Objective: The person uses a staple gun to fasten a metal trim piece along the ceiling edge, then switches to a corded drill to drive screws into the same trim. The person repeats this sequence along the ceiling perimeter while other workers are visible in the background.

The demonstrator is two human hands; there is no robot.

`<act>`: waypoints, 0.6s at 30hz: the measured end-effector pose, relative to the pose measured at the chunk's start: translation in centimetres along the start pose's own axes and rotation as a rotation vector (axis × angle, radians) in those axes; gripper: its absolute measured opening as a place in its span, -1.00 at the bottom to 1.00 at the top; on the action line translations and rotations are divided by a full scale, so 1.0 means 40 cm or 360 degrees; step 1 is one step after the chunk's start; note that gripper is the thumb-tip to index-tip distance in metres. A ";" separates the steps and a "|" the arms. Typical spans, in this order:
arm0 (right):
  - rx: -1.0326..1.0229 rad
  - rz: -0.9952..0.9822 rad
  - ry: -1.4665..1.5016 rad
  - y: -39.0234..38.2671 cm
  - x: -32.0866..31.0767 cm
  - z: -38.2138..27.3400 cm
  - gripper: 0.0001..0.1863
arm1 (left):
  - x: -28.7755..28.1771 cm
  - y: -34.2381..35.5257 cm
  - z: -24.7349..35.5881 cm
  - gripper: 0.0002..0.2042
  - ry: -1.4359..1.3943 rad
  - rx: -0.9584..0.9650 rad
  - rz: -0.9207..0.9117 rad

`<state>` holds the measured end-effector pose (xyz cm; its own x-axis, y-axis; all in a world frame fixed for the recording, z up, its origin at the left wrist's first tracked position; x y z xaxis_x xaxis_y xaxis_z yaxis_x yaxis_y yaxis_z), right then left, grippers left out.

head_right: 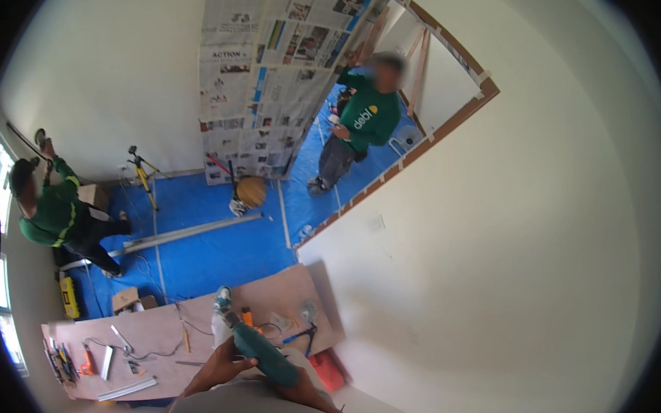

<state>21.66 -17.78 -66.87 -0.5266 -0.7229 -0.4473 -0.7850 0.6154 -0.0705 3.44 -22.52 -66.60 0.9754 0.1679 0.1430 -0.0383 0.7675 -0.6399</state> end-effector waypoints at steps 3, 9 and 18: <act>0.0202 -0.0090 0.0122 0.033 0.012 -0.003 -0.67 | -0.131 -0.109 -0.014 -0.23 0.0409 -0.0135 0.0314; -0.0028 0.0159 0.0197 0.205 -0.104 -0.116 -0.74 | -0.386 -0.288 -0.188 -0.44 0.1148 -0.0615 0.0561; -0.0081 0.0622 0.0153 0.347 -0.190 -0.224 -0.75 | -0.553 -0.189 -0.267 -0.51 0.1542 -0.0369 -0.0060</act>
<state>11.85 -6.56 -56.47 -0.8146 -0.4653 -0.3462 -0.5337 0.8351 0.1334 -15.55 -38.64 -73.00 0.7354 -0.5106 -0.4456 -0.0610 0.6050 -0.7939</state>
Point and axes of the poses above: each hand's wrist, its own y-axis towards the middle knuckle, its own x-axis out of the palm, z = x × y, the point moved 10 cm from there along y, towards the middle knuckle, and after that the axes turned 12 degrees about -x, right-handed, at the moved point
